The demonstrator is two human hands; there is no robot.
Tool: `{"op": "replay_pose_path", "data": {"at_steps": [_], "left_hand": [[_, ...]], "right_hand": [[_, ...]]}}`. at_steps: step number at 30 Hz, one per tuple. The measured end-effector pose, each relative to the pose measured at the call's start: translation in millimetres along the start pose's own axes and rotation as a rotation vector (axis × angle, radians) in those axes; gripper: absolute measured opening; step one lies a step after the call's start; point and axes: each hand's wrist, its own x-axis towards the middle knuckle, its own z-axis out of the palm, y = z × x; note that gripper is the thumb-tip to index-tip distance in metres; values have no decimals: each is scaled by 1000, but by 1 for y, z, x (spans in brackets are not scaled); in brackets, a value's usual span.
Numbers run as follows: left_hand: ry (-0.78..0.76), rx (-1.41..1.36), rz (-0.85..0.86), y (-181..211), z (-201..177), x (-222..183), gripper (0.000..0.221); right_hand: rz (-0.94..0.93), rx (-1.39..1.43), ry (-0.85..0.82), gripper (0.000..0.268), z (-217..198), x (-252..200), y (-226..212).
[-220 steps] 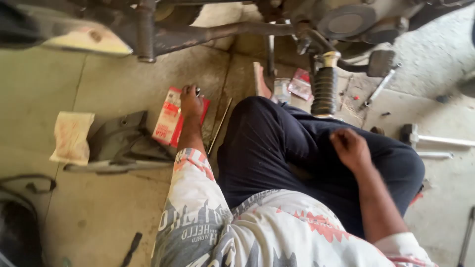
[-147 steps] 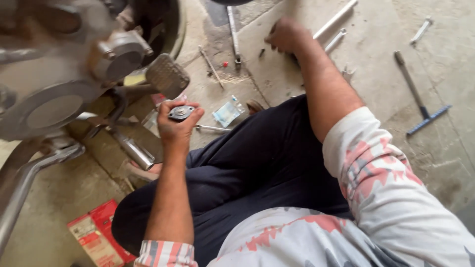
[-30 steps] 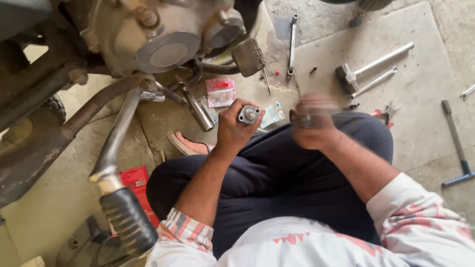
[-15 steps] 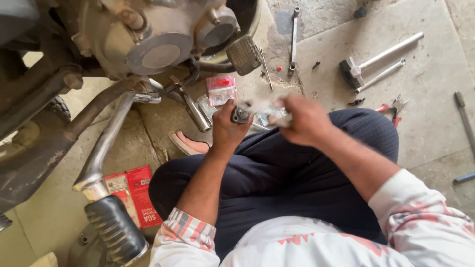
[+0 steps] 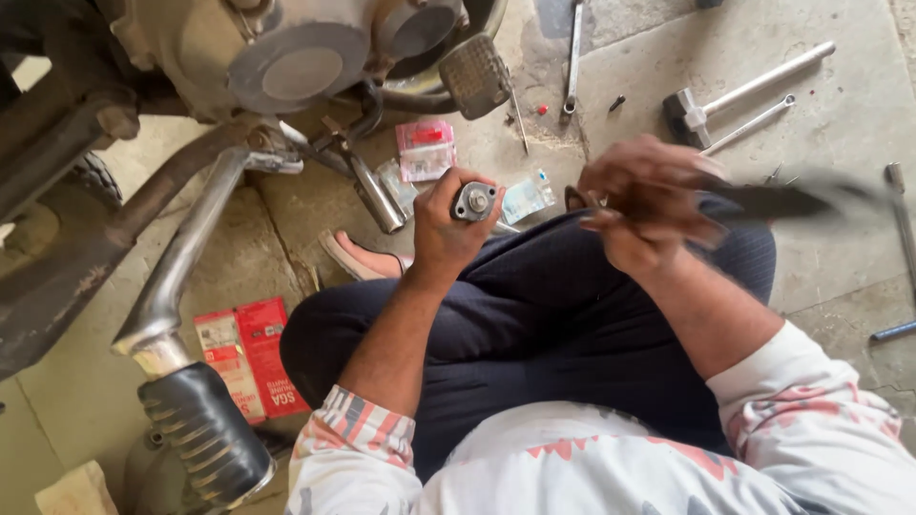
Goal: Replacing and repairing components on a motorcycle engine and chassis.
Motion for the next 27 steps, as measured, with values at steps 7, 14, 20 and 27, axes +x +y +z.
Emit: {"op": "replay_pose_path", "data": {"at_steps": [7,14,20,27], "left_hand": [[-10,-4,-32,-8,0,3,22],[-28,-67,-14,-10,5,-6,23],[2,-20,-1,-3,3,2,26],[-35,-48,-66,-25,7,-5,24]], "right_hand": [[603,-491,-517,47,15,48,-49],[-234,-382,-292,40,2,-17,16],[1052,527,100,34,2,-38,27],[351,-516,-568,55,17,63,-55]]}}
